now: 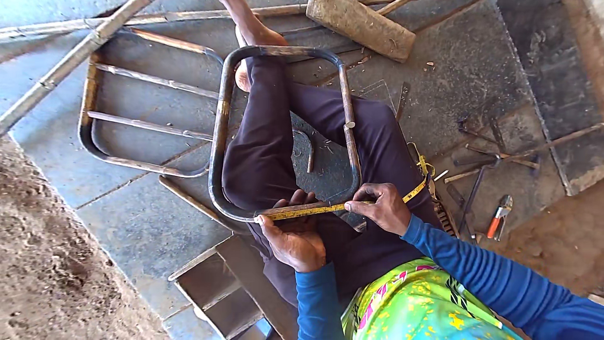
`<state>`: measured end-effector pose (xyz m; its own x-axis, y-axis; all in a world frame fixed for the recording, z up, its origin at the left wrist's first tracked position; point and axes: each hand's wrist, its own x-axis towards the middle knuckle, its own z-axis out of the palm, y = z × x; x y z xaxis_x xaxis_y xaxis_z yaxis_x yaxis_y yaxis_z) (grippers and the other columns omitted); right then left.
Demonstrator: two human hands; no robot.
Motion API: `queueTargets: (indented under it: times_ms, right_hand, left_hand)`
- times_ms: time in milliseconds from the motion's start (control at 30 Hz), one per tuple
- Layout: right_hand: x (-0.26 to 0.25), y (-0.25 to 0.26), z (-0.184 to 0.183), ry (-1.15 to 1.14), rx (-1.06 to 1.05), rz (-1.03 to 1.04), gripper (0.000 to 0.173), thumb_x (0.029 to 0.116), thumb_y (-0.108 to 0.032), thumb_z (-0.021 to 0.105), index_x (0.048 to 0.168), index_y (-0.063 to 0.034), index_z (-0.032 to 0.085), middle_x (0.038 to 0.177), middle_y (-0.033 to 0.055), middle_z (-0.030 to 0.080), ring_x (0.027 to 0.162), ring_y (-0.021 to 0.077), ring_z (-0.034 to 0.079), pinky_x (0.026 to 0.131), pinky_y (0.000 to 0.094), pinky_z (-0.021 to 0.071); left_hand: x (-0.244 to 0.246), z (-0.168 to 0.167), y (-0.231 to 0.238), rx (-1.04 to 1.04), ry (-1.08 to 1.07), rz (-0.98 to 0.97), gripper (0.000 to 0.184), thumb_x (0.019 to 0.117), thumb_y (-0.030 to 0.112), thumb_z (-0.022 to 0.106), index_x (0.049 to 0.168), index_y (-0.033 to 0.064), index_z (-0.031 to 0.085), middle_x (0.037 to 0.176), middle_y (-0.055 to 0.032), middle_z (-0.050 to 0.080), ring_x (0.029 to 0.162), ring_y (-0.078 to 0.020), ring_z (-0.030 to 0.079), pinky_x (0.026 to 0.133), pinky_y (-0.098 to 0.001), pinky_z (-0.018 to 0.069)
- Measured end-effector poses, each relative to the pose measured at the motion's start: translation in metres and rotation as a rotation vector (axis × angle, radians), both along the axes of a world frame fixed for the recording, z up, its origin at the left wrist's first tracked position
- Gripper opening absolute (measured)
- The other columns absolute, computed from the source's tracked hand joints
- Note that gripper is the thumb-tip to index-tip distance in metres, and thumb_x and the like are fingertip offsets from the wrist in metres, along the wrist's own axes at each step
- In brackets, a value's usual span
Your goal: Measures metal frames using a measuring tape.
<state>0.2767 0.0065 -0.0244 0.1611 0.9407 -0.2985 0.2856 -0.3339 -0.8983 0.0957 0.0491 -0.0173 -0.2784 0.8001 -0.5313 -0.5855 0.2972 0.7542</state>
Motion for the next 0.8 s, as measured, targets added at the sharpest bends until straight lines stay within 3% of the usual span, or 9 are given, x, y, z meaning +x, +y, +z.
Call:
queueTargets:
  times_ms: [267, 433, 500, 567, 600, 667, 733, 800]
  right_hand:
    - [-0.005, -0.006, -0.001, 0.022, -0.001, -0.026, 0.013, 0.0865, -0.024, 0.081, 0.085, -0.0125, 0.076, 0.076, -0.0042, 0.072, 0.068, 0.0035, 0.067, 0.063, 0.0251, 0.0586]
    - [-0.008, -0.011, -0.002, 0.057, -0.041, 0.034, 0.011, 0.0878, -0.021, 0.081, 0.084, -0.0125, 0.075, 0.074, -0.0043, 0.071, 0.064, 0.0043, 0.065, 0.057, 0.0242, 0.0562]
    - [-0.001, -0.013, -0.002, 0.084, -0.061, 0.18, 0.013, 0.0875, -0.023, 0.081, 0.084, -0.0121, 0.075, 0.074, -0.004, 0.07, 0.065, 0.0054, 0.066, 0.06, 0.0266, 0.0574]
    - [0.009, -0.016, -0.001, 0.001, -0.091, 0.528, 0.02, 0.0869, -0.032, 0.08, 0.082, -0.0128, 0.074, 0.073, -0.0026, 0.068, 0.067, 0.0099, 0.065, 0.063, 0.0367, 0.0569]
    - [0.012, -0.017, 0.002, -0.078, -0.11, 0.72, 0.022, 0.0892, -0.037, 0.077, 0.084, -0.0148, 0.075, 0.075, -0.002, 0.069, 0.071, 0.0129, 0.067, 0.067, 0.0426, 0.0565]
    - [0.013, -0.021, 0.01, -0.221, -0.127, 0.943, 0.022, 0.0967, -0.038, 0.067, 0.102, -0.0193, 0.076, 0.087, -0.0001, 0.073, 0.082, 0.0188, 0.07, 0.073, 0.0489, 0.0554]
    - [0.01, -0.026, 0.023, -0.252, -0.033, 0.849, 0.028, 0.0994, -0.034, 0.064, 0.123, -0.0207, 0.072, 0.096, 0.0026, 0.075, 0.084, 0.0213, 0.071, 0.074, 0.0479, 0.0564]
    - [0.003, -0.025, 0.036, -0.204, 0.087, 0.664, 0.04, 0.0976, -0.032, 0.067, 0.136, -0.0212, 0.066, 0.085, 0.0017, 0.072, 0.07, 0.0172, 0.067, 0.065, 0.0412, 0.056]
  left_hand:
    - [0.0, 0.001, 0.002, -0.012, 0.013, -0.003, 0.065, 0.1095, 0.057, 0.017, 0.123, 0.008, 0.058, 0.107, -0.0189, 0.075, 0.097, -0.0369, 0.075, 0.079, -0.0542, 0.0625]
    - [0.0, 0.0, 0.003, -0.005, 0.029, 0.0, 0.065, 0.1099, 0.055, 0.015, 0.12, 0.0082, 0.058, 0.106, -0.0179, 0.075, 0.096, -0.0358, 0.076, 0.077, -0.0527, 0.0637]
    - [-0.004, -0.001, 0.001, 0.027, -0.001, -0.023, 0.071, 0.1071, 0.062, 0.014, 0.122, 0.0094, 0.059, 0.107, -0.0176, 0.075, 0.098, -0.0365, 0.075, 0.081, -0.0548, 0.0628]
    - [-0.01, -0.004, 0.0, 0.059, -0.054, -0.064, 0.092, 0.0947, 0.082, 0.012, 0.129, 0.0112, 0.058, 0.111, -0.0185, 0.074, 0.101, -0.0385, 0.073, 0.086, -0.0585, 0.0601]
    - [-0.013, -0.005, 0.0, 0.071, -0.076, -0.082, 0.098, 0.0892, 0.088, 0.012, 0.132, 0.0119, 0.057, 0.114, -0.0184, 0.074, 0.103, -0.0389, 0.073, 0.088, -0.0593, 0.0591]
    - [-0.017, -0.008, -0.002, 0.093, -0.109, -0.109, 0.102, 0.0852, 0.092, 0.016, 0.136, 0.0124, 0.055, 0.118, -0.0188, 0.073, 0.107, -0.0393, 0.072, 0.09, -0.0594, 0.0582]
    - [-0.015, -0.008, -0.002, 0.096, -0.115, -0.103, 0.1, 0.0864, 0.09, 0.017, 0.136, 0.0118, 0.056, 0.115, -0.0182, 0.074, 0.104, -0.0375, 0.073, 0.089, -0.0577, 0.0595]
    - [-0.014, -0.009, -0.003, 0.097, -0.101, -0.101, 0.097, 0.0892, 0.088, 0.016, 0.136, 0.0123, 0.056, 0.116, -0.0176, 0.074, 0.105, -0.0367, 0.073, 0.089, -0.0563, 0.0599]
